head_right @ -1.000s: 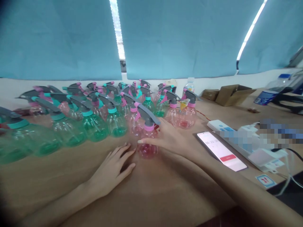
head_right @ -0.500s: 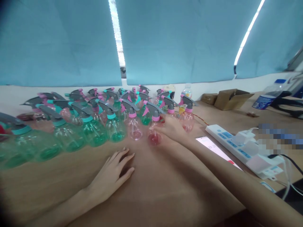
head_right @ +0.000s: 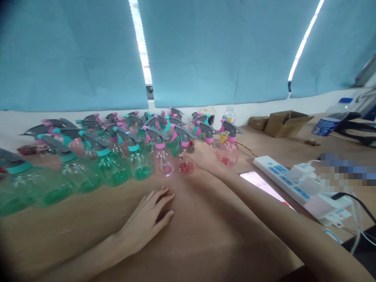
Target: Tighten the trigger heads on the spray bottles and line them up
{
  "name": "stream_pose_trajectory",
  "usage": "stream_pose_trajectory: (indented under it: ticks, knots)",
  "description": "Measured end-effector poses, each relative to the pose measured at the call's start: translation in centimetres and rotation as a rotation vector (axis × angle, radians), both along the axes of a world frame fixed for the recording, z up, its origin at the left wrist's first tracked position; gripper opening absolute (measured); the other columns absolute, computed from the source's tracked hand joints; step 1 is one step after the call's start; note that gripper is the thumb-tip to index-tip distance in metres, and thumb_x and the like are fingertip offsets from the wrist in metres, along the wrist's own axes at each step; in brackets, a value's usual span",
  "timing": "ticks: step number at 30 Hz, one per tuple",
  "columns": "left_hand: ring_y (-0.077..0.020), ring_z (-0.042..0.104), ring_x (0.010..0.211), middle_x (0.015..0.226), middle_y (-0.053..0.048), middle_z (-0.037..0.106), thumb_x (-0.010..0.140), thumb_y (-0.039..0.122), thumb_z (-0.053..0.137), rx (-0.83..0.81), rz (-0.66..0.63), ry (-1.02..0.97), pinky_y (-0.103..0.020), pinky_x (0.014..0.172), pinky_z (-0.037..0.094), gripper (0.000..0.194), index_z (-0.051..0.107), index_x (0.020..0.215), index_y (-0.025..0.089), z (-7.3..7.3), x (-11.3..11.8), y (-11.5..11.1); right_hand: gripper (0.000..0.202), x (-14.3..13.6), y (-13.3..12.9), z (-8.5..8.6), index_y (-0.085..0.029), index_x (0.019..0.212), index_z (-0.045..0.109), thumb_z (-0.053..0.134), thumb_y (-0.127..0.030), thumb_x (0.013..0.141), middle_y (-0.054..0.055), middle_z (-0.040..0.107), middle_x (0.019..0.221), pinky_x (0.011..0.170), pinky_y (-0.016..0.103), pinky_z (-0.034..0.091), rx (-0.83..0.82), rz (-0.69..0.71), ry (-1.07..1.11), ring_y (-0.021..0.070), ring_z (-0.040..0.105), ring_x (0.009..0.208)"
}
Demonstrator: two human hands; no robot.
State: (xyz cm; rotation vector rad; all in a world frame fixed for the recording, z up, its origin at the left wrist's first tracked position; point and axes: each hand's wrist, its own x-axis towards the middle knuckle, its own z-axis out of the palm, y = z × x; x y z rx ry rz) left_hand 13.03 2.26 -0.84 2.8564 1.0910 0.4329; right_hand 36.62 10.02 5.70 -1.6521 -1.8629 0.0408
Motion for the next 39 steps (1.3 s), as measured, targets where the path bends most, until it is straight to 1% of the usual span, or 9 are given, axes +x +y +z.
stream_pose_trajectory:
  ticks: [7,9,11,14,18,23,29,33,39]
  knots:
    - [-0.0283,0.041,0.121,0.129,-0.011,0.048,0.089,0.028,0.05,-0.014,-0.021,-0.001,-0.047,0.097,0.036,0.033,0.052,0.121,0.017,0.1,1.4,0.4,0.045,0.3,-1.8,-0.2,-0.016,0.112,0.055,0.061,-0.042,0.075,0.012,0.066,0.108,0.075,0.037,0.046,0.059,-0.029,0.058,0.0278,0.062,0.095]
    - [-0.0278,0.041,0.121,0.129,-0.011,0.049,0.089,0.028,0.05,-0.025,-0.031,-0.013,-0.046,0.098,0.036,0.033,0.052,0.12,0.017,0.1,1.7,0.6,0.041,1.0,-3.2,0.0,-0.018,0.11,0.056,0.058,-0.043,0.077,0.01,0.066,0.108,0.075,0.036,0.047,0.076,-0.065,0.081,0.0254,0.063,0.092]
    - [-0.027,0.041,0.121,0.129,-0.01,0.048,0.089,0.028,0.05,-0.035,-0.043,-0.027,-0.046,0.098,0.036,0.033,0.051,0.121,0.018,0.1,2.2,0.9,0.031,2.2,-4.6,0.2,-0.021,0.098,0.061,0.053,-0.045,0.081,0.006,0.07,0.095,0.069,0.035,0.047,0.08,-0.12,0.093,0.023,0.065,0.081]
    - [-0.026,0.041,0.122,0.128,-0.01,0.048,0.09,0.027,0.051,-0.048,-0.067,-0.043,-0.045,0.099,0.036,0.033,0.05,0.122,0.018,0.2,3.0,1.1,0.032,4.4,-5.4,0.1,-0.02,0.095,0.062,0.051,-0.047,0.081,0.008,0.069,0.095,0.065,0.038,0.045,0.092,-0.264,0.087,0.0262,0.064,0.079]
    - [-0.0255,0.042,0.121,0.127,-0.009,0.05,0.09,0.025,0.051,-0.071,-0.114,-0.065,-0.044,0.099,0.036,0.032,0.05,0.121,0.019,0.3,4.5,1.2,0.042,6.4,-4.0,-0.5,-0.017,0.107,0.058,0.054,-0.048,0.078,0.014,0.066,0.108,0.072,0.04,0.045,0.07,-0.314,0.067,0.0313,0.062,0.094]
    - [-0.0241,0.045,0.119,0.125,-0.008,0.051,0.088,0.023,0.052,-0.109,-0.159,-0.122,-0.042,0.099,0.037,0.03,0.052,0.118,0.021,0.4,5.8,1.0,0.059,5.7,-1.8,-0.7,-0.015,0.12,0.049,0.055,-0.053,0.076,0.016,0.067,0.105,0.074,0.037,0.044,0.025,-0.295,0.041,0.0322,0.062,0.097]
    - [-0.0227,0.049,0.115,0.122,-0.006,0.053,0.089,0.021,0.052,-0.177,-0.135,-0.172,-0.041,0.098,0.039,0.025,0.053,0.114,0.022,0.7,6.0,0.7,0.052,4.8,-1.4,-0.4,-0.016,0.107,0.054,0.055,-0.056,0.074,0.015,0.069,0.088,0.062,0.035,0.042,-0.015,-0.302,0.017,0.0338,0.064,0.084]
    - [-0.0229,0.052,0.111,0.118,-0.006,0.055,0.089,0.022,0.052,-0.201,-0.076,-0.222,-0.042,0.094,0.042,0.029,0.047,0.118,0.021,0.6,6.0,0.8,0.046,4.7,-3.4,-0.6,-0.017,0.1,0.055,0.052,-0.056,0.076,0.012,0.068,0.086,0.063,0.035,0.043,-0.006,-0.287,0.031,0.0315,0.064,0.083]
    - [-0.0234,0.049,0.116,0.126,-0.009,0.051,0.09,0.029,0.05,-0.233,0.004,-0.313,-0.043,0.096,0.041,0.037,0.039,0.124,0.02,0.3,6.1,0.8,0.053,3.5,-8.5,-1.0,-0.015,0.108,0.053,0.051,-0.058,0.076,0.014,0.065,0.1,0.065,0.038,0.044,0.03,-0.233,0.041,0.0331,0.061,0.091]
